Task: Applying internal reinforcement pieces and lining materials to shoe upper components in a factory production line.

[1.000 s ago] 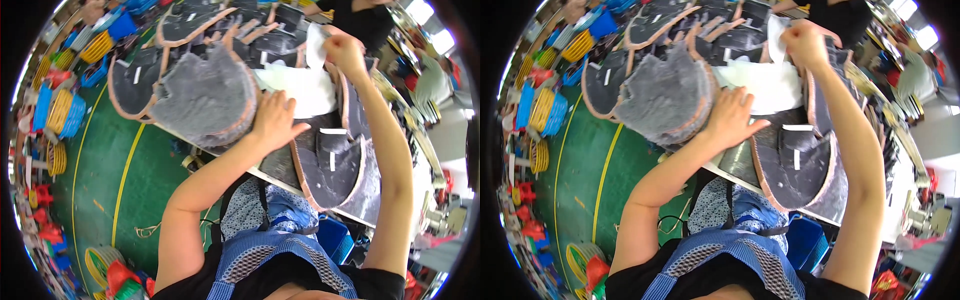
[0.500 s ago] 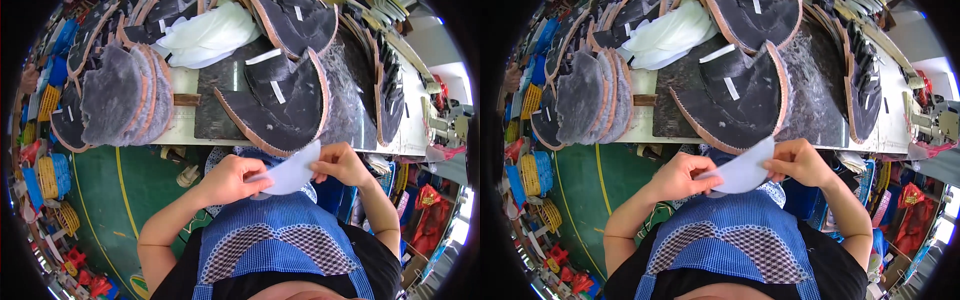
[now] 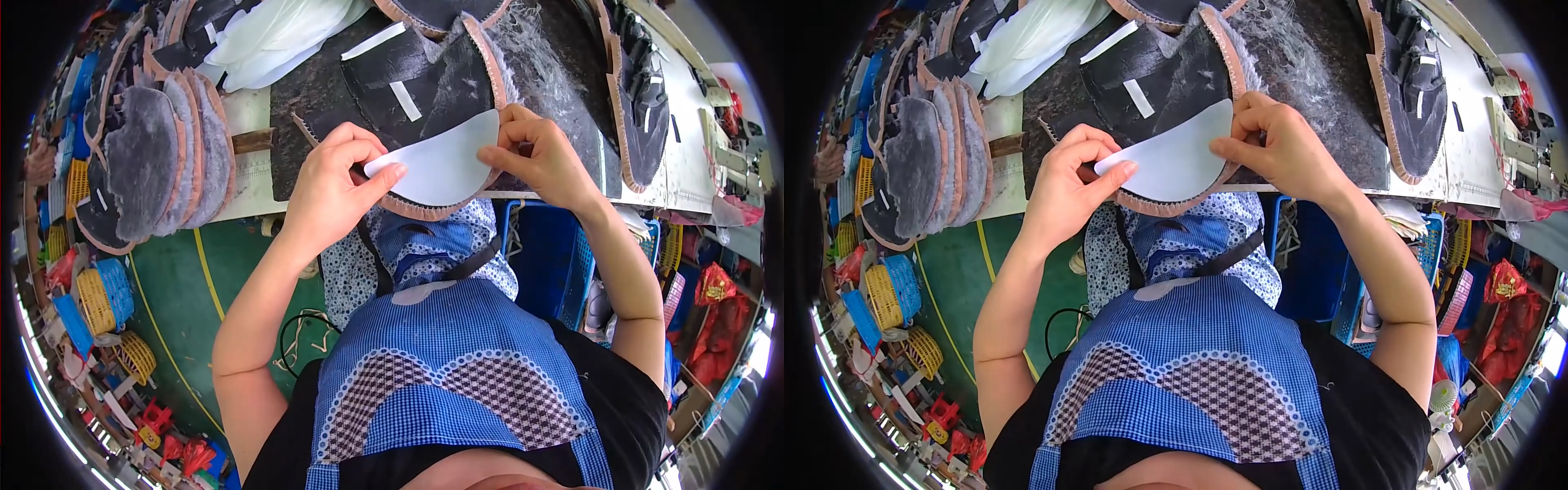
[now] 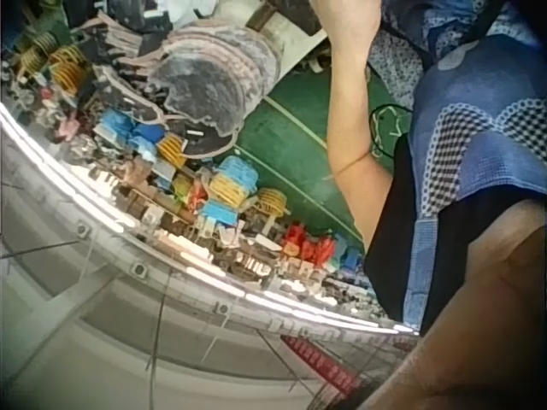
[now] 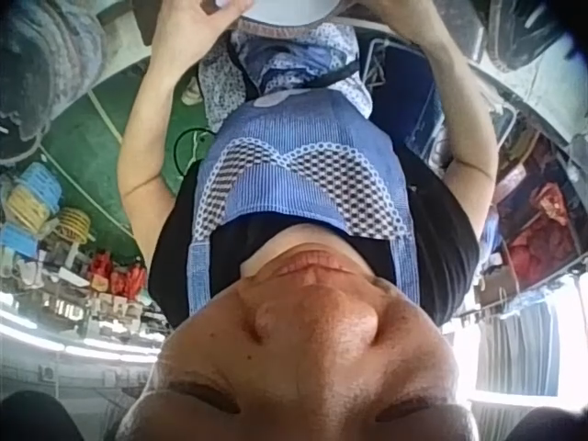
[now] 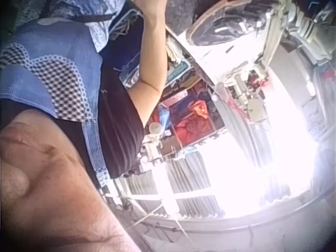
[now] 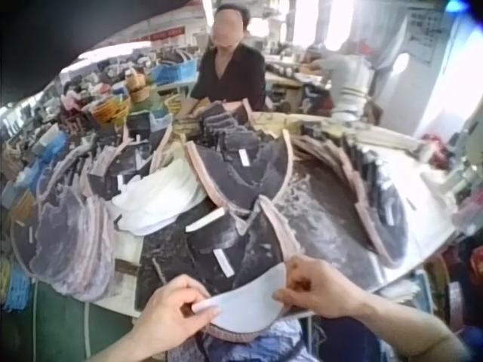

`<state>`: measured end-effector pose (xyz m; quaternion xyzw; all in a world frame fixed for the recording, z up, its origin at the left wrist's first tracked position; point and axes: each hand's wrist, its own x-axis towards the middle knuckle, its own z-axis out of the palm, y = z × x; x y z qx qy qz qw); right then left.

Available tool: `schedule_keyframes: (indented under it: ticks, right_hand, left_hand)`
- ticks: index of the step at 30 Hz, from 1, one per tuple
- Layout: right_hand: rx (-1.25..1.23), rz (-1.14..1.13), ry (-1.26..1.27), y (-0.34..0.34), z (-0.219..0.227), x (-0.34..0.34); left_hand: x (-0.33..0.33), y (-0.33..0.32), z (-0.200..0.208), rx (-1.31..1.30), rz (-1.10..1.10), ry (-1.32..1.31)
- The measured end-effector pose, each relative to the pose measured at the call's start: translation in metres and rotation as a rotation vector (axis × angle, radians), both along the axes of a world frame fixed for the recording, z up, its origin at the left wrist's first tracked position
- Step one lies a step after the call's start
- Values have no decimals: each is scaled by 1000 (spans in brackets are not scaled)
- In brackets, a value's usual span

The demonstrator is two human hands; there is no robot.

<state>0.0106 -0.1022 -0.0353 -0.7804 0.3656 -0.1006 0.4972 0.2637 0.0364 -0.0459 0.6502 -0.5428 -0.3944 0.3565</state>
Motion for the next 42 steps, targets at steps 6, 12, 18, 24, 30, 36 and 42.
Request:
schedule_keyframes:
  ticks: [6, 12, 18, 24, 30, 36, 42]
  right_hand:
    - [-520, 85, 15, 6, 4, 8]
    - [-659, 445, 48, 2, 20, 35]
    - [46, -68, -42, -64, 16, 106]
    - [442, -292, -488, -31, 34, 105]
    - [105, -147, -473, -11, 91, 128]
    - [259, 54, 45, -58, 33, 158]
    - [-621, 274, -263, -66, -38, 155]
  left_hand:
    - [-10, 4, 5, -210, -15, -354]
    - [16, -13, 14, -342, -215, -562]
    - [53, -60, -11, -79, 248, 381]
    - [28, -47, 27, -145, 516, 866]
    - [16, -51, 54, -567, 630, 1049]
    - [66, -50, -3, -16, 437, 1278]
    - [79, -39, -27, -487, 187, -268]
